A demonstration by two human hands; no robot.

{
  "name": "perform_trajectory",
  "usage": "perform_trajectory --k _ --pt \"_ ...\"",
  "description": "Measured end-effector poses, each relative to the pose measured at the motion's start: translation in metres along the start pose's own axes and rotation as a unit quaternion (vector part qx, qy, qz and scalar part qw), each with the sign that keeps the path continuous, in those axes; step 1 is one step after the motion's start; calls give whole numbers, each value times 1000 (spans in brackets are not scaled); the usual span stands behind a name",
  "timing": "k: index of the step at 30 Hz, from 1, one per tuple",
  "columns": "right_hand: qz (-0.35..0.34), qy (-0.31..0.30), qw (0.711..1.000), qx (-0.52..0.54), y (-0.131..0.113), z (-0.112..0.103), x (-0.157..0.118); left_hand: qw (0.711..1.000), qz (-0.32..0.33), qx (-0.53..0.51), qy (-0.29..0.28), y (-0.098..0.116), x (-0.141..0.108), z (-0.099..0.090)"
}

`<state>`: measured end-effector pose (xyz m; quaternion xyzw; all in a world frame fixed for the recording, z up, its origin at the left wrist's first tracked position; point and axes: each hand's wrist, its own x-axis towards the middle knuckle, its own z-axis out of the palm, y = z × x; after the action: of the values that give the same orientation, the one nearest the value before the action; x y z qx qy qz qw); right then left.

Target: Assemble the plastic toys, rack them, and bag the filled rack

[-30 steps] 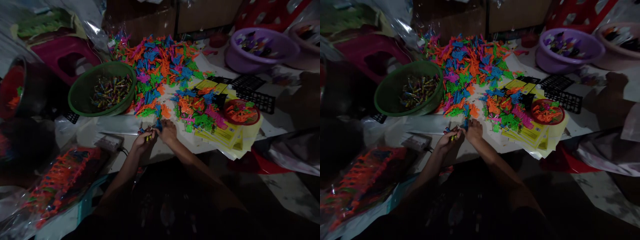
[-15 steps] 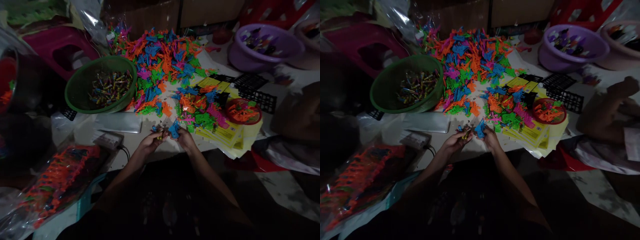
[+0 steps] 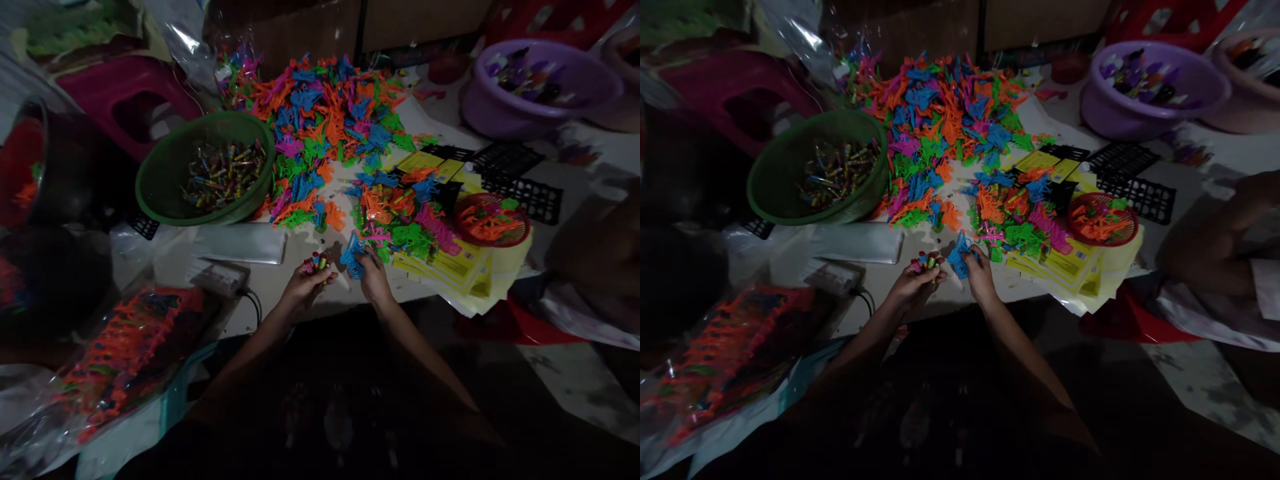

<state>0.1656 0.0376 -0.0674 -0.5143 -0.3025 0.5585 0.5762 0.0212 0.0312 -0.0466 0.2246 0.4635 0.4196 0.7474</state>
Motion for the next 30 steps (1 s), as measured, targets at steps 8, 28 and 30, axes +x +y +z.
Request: perform_trajectory --k 8,28,30 --pt "-36 -12 996 -82 -13 4 -8 999 42 0 -22 5 1 5" --pt "-89 -24 962 -256 -25 -1 -1 987 87 126 -44 0 -1 13" --pt "-101 13 932 -348 -39 -20 18 993 76 95 -10 3 7 5"
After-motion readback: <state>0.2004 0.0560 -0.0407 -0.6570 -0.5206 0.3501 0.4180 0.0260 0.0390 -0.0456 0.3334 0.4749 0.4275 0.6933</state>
